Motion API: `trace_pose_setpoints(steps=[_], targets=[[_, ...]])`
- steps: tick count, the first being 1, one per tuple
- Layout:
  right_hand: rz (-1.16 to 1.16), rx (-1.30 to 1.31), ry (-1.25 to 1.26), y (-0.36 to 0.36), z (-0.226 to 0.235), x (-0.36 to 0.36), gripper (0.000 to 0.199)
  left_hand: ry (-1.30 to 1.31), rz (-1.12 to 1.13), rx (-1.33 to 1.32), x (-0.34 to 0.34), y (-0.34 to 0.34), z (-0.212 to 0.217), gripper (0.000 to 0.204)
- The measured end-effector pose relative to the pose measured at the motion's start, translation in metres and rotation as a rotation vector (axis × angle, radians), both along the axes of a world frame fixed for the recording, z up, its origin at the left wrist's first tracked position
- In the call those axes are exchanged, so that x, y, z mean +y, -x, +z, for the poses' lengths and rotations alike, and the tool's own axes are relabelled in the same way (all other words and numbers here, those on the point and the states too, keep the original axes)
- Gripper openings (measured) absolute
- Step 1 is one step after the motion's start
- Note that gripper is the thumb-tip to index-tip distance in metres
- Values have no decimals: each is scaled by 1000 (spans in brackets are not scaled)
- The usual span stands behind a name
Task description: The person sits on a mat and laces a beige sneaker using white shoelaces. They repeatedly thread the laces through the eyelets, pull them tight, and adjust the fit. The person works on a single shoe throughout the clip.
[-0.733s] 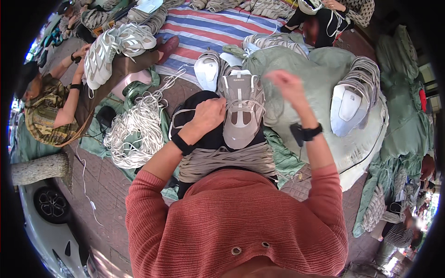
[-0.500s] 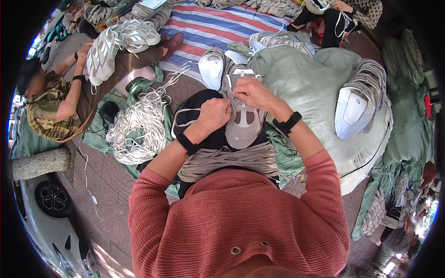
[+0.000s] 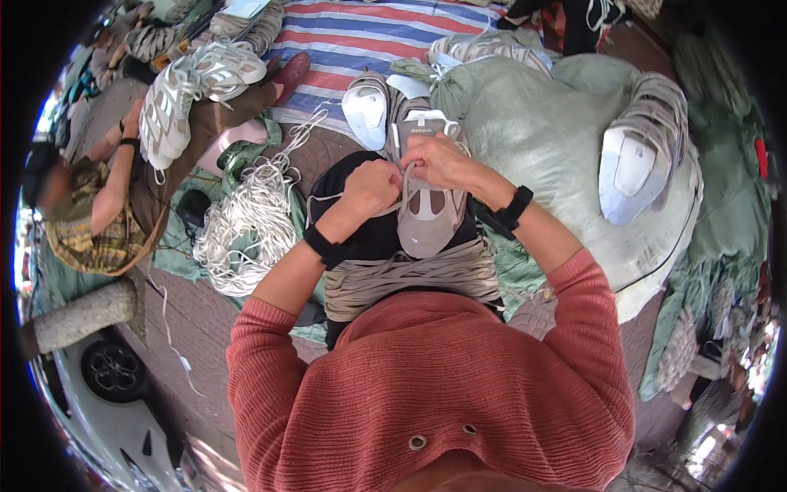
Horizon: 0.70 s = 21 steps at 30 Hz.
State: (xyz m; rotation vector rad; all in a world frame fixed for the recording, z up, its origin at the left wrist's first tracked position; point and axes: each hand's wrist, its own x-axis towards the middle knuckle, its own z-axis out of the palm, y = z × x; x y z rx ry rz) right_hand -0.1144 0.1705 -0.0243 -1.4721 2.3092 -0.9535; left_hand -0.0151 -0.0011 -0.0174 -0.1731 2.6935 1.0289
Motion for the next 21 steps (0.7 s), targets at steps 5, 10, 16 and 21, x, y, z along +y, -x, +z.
trace_pose_setpoints(steps=[5, 10, 16, 21], targets=[[43, -105, 10, 12, -9, -7, 14, 142, 127, 353, 6, -12, 10, 21], [-13, -657, -58, 34, 12, 6, 17, 95, -231, 455, 2, -26, 28, 20], [-21, -569, -19, 44, 2, 26, 17, 287, -406, 496, -11, -18, 17, 16], [-66, -95, -211, 12, 26, 2, 16, 244, -180, 531, -13, -19, 38, 33]])
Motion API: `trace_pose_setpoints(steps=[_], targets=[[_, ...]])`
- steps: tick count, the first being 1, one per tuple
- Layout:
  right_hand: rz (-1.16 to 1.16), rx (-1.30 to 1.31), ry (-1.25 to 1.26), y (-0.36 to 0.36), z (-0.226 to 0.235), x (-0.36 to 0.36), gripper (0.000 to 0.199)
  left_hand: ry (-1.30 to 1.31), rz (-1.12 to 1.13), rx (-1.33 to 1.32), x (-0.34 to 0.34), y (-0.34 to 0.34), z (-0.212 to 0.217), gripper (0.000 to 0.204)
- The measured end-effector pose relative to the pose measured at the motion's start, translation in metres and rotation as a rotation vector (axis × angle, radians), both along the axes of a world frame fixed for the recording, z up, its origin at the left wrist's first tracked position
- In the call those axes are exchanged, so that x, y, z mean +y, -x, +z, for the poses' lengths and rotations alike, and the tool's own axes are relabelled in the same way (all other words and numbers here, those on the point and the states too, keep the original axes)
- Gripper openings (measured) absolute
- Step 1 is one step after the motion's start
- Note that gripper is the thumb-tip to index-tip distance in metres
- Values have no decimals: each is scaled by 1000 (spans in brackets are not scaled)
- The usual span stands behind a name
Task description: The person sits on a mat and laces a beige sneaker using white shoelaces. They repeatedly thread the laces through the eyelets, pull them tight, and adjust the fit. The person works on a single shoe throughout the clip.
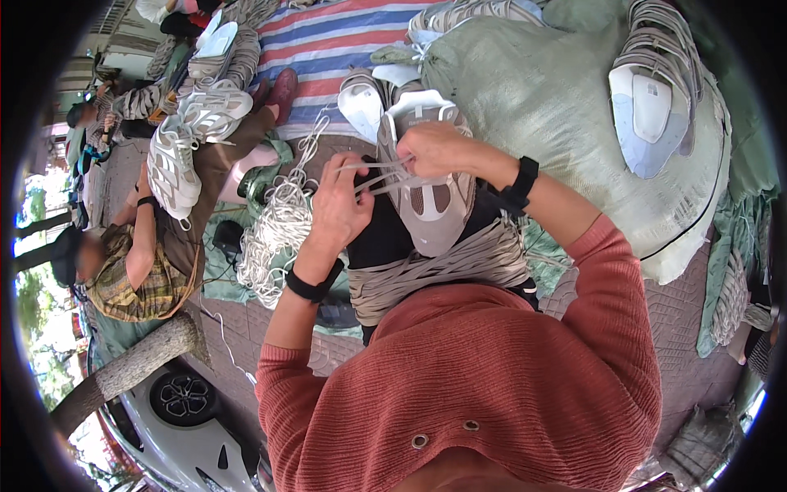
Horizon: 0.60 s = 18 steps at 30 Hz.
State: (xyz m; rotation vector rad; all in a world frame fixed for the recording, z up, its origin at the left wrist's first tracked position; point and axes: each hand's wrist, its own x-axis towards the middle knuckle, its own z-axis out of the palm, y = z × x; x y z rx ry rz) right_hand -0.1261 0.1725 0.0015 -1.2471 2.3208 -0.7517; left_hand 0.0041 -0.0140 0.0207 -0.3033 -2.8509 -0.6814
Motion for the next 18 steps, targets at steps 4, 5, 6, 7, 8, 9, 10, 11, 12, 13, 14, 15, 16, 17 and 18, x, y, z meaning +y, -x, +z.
trace_pose_setpoints(steps=[4, 5, 6, 7, 8, 9, 10, 11, 12, 13, 14, 15, 16, 17, 18], targets=[[56, 100, -38, -4, -3, -7, 16, -230, 19, -247, 33, -4, -18, 49], [65, 118, -71, -5, -2, -7, 16, -263, 79, -271, 42, -6, -18, 51], [74, 89, -44, -3, -2, -5, 15, -251, 98, -294, 43, -6, -18, 52], [83, 60, -18, -1, -3, -3, 14, -239, 116, -318, 43, -7, -18, 53], [94, 32, 11, 0, -2, -3, 14, -225, 137, -340, 43, -8, -18, 53], [108, 59, -1, -2, -3, -4, 14, -176, 146, -281, 43, -7, -17, 54], [121, 86, -12, -6, -3, -7, 13, -127, 155, -222, 42, -6, -16, 54], [130, 113, -21, -8, -4, -9, 13, -75, 160, -164, 41, -4, -14, 54], [147, 141, -13, -9, -5, -10, 12, -25, 97, -9, 42, -2, -9, 53], [142, 137, 12, -9, -5, -8, 12, -83, 48, -32, 38, 1, -11, 54], [140, 130, 34, -10, -6, -5, 13, -143, 1, -58, 33, 5, -13, 55], [137, 124, 56, -10, -7, -4, 13, -203, -47, -83, 28, 8, -14, 55], [133, 112, 58, -11, -9, -4, 13, -195, -68, -101, 25, 11, -15, 56], [128, 100, 59, -9, -11, -3, 12, -187, -90, -119, 23, 15, -13, 56], [122, 88, 61, -7, -13, -3, 13, -178, -112, -137, 22, 17, -12, 57]])
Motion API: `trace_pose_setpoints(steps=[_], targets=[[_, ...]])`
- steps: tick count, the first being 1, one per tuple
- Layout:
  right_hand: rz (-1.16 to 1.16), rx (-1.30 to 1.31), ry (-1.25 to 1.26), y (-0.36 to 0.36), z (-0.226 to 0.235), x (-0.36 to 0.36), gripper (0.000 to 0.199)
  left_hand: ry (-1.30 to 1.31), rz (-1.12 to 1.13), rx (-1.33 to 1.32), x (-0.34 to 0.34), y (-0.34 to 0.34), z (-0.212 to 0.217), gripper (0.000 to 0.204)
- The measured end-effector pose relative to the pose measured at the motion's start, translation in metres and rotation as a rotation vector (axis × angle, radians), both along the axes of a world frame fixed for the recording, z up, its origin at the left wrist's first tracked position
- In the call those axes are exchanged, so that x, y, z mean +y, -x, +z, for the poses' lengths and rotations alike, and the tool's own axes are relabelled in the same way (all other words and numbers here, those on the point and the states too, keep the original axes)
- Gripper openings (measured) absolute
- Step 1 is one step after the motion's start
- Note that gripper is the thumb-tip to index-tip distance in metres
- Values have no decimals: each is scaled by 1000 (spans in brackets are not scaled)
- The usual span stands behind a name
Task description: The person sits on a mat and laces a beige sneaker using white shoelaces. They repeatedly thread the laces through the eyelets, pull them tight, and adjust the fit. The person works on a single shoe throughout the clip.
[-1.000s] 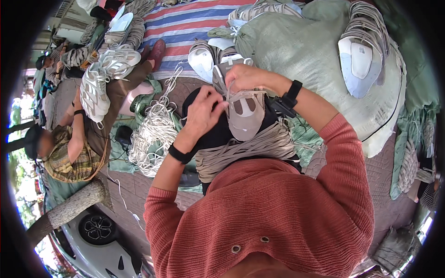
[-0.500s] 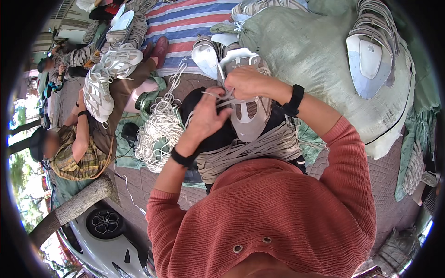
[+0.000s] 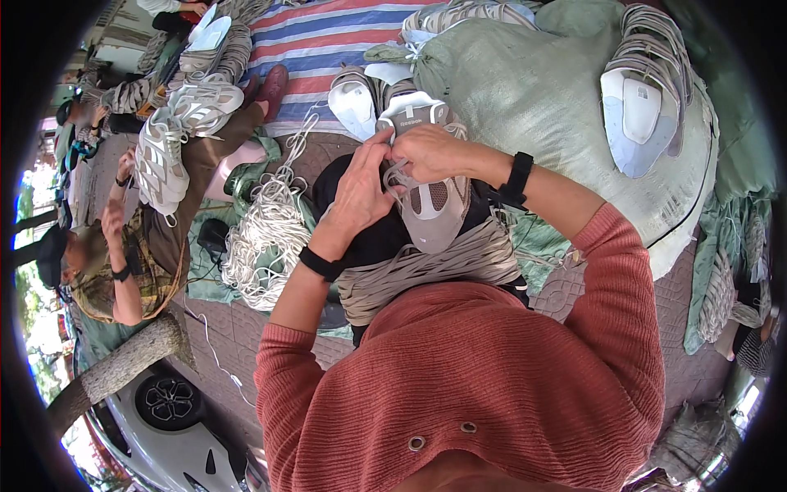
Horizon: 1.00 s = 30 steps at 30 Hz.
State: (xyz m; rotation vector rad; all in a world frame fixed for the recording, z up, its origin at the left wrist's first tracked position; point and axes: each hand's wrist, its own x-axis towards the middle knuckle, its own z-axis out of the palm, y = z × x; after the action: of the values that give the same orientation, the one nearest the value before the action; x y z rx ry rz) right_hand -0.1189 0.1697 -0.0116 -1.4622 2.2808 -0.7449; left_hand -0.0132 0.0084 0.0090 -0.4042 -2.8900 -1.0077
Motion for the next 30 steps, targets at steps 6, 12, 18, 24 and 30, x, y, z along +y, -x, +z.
trace_pose_setpoints(steps=[6, 12, 18, 24, 30], targets=[[-44, -1063, 302, 39, 41, 9, 10, 8, -9, -64, -14, 0, -6, 54], [-102, -1225, 1224, 172, 96, 142, 13, 137, 12, 77, -3, 4, 14, 44], [-800, -902, 1401, 187, 81, 215, 23, 325, -137, 395, 25, 18, 7, 23], [-442, -550, 424, 59, 38, 79, 24, 327, -159, 34, 8, 21, 13, 7], [-64, 161, -69, 17, 40, 40, 21, -160, -260, -491, -39, 36, 22, 16]])
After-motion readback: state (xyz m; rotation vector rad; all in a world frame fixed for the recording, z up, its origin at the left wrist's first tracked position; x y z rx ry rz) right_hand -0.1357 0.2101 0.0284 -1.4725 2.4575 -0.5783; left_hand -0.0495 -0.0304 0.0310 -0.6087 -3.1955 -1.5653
